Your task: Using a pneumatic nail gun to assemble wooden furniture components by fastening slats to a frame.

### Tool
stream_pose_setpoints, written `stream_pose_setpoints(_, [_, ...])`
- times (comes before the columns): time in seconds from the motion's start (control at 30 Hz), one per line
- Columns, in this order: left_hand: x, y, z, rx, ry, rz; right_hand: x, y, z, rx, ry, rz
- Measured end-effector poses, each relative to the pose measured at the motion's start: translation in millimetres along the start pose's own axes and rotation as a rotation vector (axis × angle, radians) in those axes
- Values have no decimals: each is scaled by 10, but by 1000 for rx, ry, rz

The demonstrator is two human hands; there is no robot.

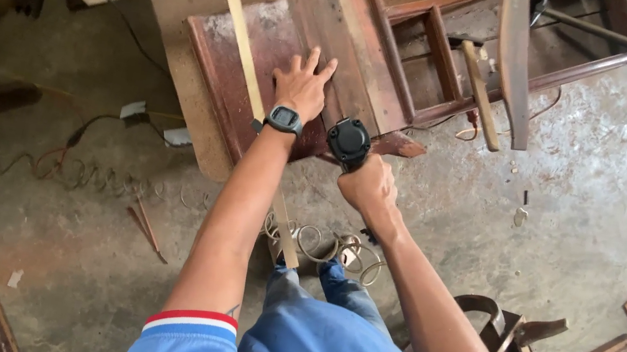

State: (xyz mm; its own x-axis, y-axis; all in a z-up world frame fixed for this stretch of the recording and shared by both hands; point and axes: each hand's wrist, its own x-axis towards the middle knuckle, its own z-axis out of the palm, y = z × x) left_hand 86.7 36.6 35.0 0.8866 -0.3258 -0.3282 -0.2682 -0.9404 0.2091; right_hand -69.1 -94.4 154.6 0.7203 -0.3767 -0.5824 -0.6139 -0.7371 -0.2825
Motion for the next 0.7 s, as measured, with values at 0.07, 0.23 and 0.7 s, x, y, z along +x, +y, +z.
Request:
stream_pose_setpoints(0.07, [8,10,-21,-2,-9,2,-63,-75,-76,5,-5,4])
stream_pose_setpoints(0.23, [-95,47,-111,18,-45,0,270,233,-48,324,27,32])
stream_pose_setpoints(0.7, [-9,107,-61,14,-75,-41,74,215,-264,349,-26,54])
